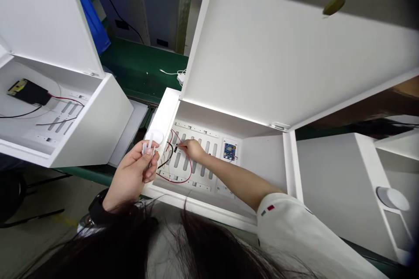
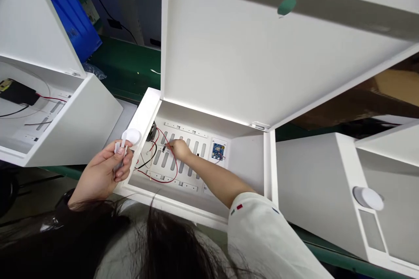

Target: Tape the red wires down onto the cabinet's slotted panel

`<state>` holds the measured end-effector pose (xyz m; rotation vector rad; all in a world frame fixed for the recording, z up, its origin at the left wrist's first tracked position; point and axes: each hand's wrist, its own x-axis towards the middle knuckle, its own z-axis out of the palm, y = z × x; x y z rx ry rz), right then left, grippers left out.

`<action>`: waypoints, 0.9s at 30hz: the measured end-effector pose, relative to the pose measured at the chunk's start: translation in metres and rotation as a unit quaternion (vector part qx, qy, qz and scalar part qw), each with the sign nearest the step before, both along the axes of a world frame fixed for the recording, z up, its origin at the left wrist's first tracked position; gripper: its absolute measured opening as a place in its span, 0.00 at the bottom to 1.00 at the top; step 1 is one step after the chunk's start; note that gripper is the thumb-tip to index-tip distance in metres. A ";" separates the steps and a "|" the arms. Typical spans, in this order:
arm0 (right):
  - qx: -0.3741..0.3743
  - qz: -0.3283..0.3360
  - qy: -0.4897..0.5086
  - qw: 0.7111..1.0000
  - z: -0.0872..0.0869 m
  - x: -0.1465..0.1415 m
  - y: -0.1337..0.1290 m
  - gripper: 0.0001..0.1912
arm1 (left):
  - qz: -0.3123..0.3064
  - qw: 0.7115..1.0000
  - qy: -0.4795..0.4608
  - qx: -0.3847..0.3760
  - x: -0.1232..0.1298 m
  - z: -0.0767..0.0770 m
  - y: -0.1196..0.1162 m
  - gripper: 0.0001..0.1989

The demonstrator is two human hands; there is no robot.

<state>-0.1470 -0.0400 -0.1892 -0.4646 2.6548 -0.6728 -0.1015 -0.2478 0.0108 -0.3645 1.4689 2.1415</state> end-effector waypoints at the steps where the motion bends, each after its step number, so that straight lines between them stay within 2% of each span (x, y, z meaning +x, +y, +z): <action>1: 0.006 0.013 0.006 1.000 -0.003 0.000 0.001 0.15 | 0.002 1.000 -0.002 -0.003 -0.001 0.000 0.000 0.08; 7: 0.042 0.088 0.036 0.995 -0.013 0.003 0.008 0.19 | -0.001 1.000 -0.010 -0.006 0.000 -0.002 -0.001 0.07; 12: 0.043 0.119 0.053 0.990 -0.017 0.001 0.011 0.18 | -0.005 1.000 -0.019 -0.020 -0.002 -0.001 -0.001 0.05; 19: 0.041 0.103 0.052 0.992 -0.018 0.000 0.011 0.19 | -0.002 0.999 -0.018 -0.036 -0.002 0.003 0.002 0.06; 25: 0.056 0.088 0.042 0.994 -0.024 0.005 0.007 0.26 | 0.001 0.999 -0.022 -0.043 -0.001 0.005 0.003 0.05; 27: 0.063 0.088 0.035 0.993 -0.024 0.005 0.005 0.26 | 0.000 0.999 -0.027 -0.046 -0.002 0.005 0.003 0.04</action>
